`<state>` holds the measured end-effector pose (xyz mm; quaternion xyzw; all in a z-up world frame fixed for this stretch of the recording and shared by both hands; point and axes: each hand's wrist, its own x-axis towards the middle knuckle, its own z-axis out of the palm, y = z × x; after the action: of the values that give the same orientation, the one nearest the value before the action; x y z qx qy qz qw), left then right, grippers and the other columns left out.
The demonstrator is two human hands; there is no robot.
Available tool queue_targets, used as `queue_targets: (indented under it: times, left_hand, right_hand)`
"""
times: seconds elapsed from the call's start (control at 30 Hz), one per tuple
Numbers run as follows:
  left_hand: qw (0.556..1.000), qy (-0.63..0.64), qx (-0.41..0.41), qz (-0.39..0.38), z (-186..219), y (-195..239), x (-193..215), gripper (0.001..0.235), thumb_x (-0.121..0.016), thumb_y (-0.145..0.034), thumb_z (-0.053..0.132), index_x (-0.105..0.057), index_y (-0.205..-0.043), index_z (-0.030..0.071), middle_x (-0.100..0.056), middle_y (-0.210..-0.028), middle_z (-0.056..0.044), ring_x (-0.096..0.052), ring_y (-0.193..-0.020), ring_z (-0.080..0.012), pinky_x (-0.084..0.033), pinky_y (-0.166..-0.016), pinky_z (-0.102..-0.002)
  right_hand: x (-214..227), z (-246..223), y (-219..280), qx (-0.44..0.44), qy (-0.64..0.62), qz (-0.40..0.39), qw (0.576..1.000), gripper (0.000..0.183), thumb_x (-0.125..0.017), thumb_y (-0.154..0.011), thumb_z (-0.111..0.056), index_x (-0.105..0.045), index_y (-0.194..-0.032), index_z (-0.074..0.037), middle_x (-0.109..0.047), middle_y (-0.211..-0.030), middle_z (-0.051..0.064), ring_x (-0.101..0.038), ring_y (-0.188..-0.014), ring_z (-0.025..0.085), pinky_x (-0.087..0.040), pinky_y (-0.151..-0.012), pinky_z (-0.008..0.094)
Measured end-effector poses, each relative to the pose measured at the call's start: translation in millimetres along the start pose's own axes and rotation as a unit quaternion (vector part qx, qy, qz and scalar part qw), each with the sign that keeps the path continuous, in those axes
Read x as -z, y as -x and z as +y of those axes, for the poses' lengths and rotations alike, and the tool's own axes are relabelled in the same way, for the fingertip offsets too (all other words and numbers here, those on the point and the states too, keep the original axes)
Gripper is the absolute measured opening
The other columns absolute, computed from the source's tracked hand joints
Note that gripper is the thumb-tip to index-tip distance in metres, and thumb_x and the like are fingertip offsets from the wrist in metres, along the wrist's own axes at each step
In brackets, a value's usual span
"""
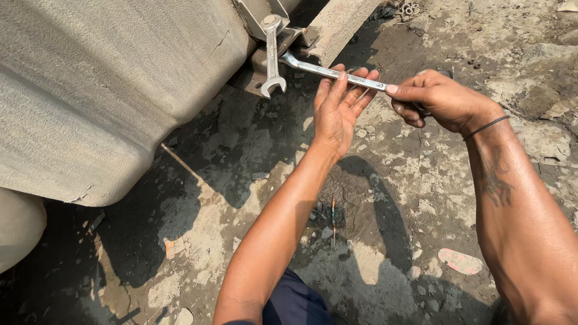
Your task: The person uses two wrenches to tighten a bolt on a metal bracket attached to the side of a large vehicle. They adjust their grip and tool positions repeatedly to apply torque to the fastener.
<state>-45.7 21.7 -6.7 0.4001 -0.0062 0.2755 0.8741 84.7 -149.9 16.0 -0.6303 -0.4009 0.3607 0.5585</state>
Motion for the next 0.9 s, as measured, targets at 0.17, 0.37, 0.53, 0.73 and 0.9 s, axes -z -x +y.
queue_targets:
  times: [0.17, 0.37, 0.53, 0.73, 0.9]
  left_hand:
    - [0.995, 0.093, -0.04, 0.015, -61, -33, -11, 0.032, -0.065, -0.112, 0.027, -0.043, -0.106, 0.006, -0.049, -0.096, -0.009, -0.066, -0.095, -0.0273, -0.053, -0.096, -0.046]
    - [0.998, -0.01, 0.04, 0.052, -3, 22, -24, 0.032, -0.062, -0.101, 0.03, -0.045, -0.087, 0.006, -0.048, -0.067, -0.001, -0.051, -0.061, -0.0181, -0.057, -0.077, -0.042]
    - [0.908, -0.321, 0.267, -0.037, 158, 91, 33, 0.027, -0.057, -0.104, 0.018, -0.043, -0.082, 0.012, -0.044, -0.063, 0.006, -0.039, -0.049, -0.0049, -0.052, -0.06, -0.031]
    - [0.928, -0.254, 0.271, 0.003, 158, 94, 32, 0.032, -0.05, -0.108, 0.036, -0.052, -0.097, 0.006, -0.045, -0.062, 0.003, -0.048, -0.05, -0.0093, -0.059, -0.065, -0.031]
    - [0.955, -0.237, 0.158, 0.086, 131, 74, 32, 0.043, -0.047, -0.108, 0.033, -0.061, -0.125, -0.004, -0.054, -0.065, -0.002, -0.061, -0.057, -0.0159, -0.061, -0.062, -0.036]
  right_hand:
    - [-20, 15, 2, 0.029, -0.037, 0.107, 0.993, 0.037, -0.068, -0.101, -0.025, -0.06, -0.069, -0.009, -0.039, -0.057, -0.006, -0.026, -0.048, 0.006, -0.017, -0.043, 0.028]
    - [-139, -27, 56, 0.068, -0.035, 0.216, 0.973, 0.032, -0.07, -0.1, -0.024, -0.064, -0.072, -0.01, -0.05, -0.06, -0.007, -0.037, -0.048, 0.003, -0.024, -0.044, 0.025]
    - [-361, -41, 16, 0.083, -0.026, 0.532, 0.842, 0.036, -0.057, -0.106, -0.031, -0.07, -0.105, 0.003, -0.062, -0.065, 0.021, -0.065, -0.061, 0.026, -0.046, -0.064, 0.046]
    - [-344, 2, 14, 0.105, -0.183, 0.344, 0.915, 0.039, -0.05, -0.109, -0.034, -0.065, -0.101, 0.0, -0.055, -0.067, 0.003, -0.05, -0.06, 0.011, -0.042, -0.053, 0.034]
    - [-310, -13, 29, 0.034, -0.286, 0.198, 0.937, 0.038, -0.047, -0.107, -0.038, -0.063, -0.091, -0.008, -0.051, -0.063, -0.002, -0.048, -0.051, 0.006, -0.04, -0.047, 0.025]
